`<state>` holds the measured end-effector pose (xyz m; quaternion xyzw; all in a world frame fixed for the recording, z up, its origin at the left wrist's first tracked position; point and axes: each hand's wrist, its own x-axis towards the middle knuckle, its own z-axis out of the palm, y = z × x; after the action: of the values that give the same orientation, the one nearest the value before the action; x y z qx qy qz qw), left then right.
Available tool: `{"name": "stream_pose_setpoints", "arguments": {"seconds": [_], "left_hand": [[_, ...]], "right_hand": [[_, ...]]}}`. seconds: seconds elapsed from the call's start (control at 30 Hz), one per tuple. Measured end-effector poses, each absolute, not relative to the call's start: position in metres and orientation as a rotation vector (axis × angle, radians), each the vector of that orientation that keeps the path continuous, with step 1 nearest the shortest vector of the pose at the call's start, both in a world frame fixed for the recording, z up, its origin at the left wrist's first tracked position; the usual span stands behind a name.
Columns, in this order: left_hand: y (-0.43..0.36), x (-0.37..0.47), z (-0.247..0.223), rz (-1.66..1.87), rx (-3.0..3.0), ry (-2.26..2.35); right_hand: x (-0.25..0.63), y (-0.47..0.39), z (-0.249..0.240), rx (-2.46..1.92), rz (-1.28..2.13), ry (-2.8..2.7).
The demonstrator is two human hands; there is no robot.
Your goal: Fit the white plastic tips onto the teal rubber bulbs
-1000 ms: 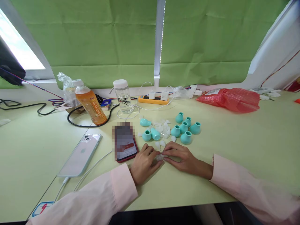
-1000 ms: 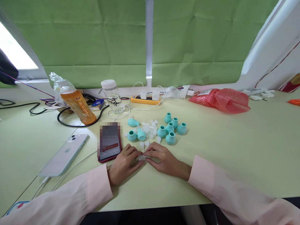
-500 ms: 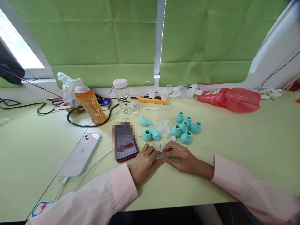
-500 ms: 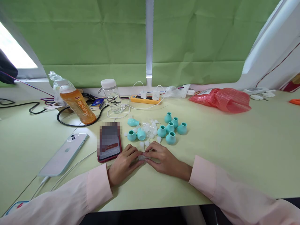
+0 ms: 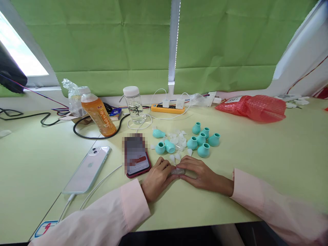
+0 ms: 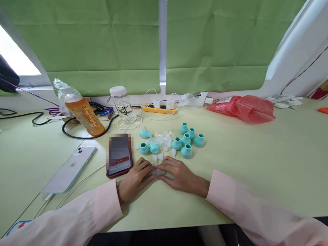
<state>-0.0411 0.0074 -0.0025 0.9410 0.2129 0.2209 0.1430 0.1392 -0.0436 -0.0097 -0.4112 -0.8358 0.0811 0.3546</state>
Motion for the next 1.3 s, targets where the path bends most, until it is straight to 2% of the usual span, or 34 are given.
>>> {"name": "stream_pose_setpoints", "arguments": {"seconds": [0.37, 0.7, 1.13, 1.3], "left_hand": [[0.003, -0.044, -0.001, 0.787, 2.556, 0.582], [0.003, -0.045, -0.001, 0.829, 2.569, 0.434], [0.001, -0.045, -0.004, 0.838, 2.620, 0.533], [0.000, -0.044, -0.006, 0.885, 2.607, 0.623]], "right_hand": [[0.133, -0.053, -0.004, -1.157, 0.276, -1.875], [0.133, -0.056, -0.014, -1.169, 0.272, -1.911], [0.134, -0.058, -0.001, -1.114, 0.234, -2.052], [0.143, -0.050, 0.004, -1.121, -0.064, -2.010]]}}
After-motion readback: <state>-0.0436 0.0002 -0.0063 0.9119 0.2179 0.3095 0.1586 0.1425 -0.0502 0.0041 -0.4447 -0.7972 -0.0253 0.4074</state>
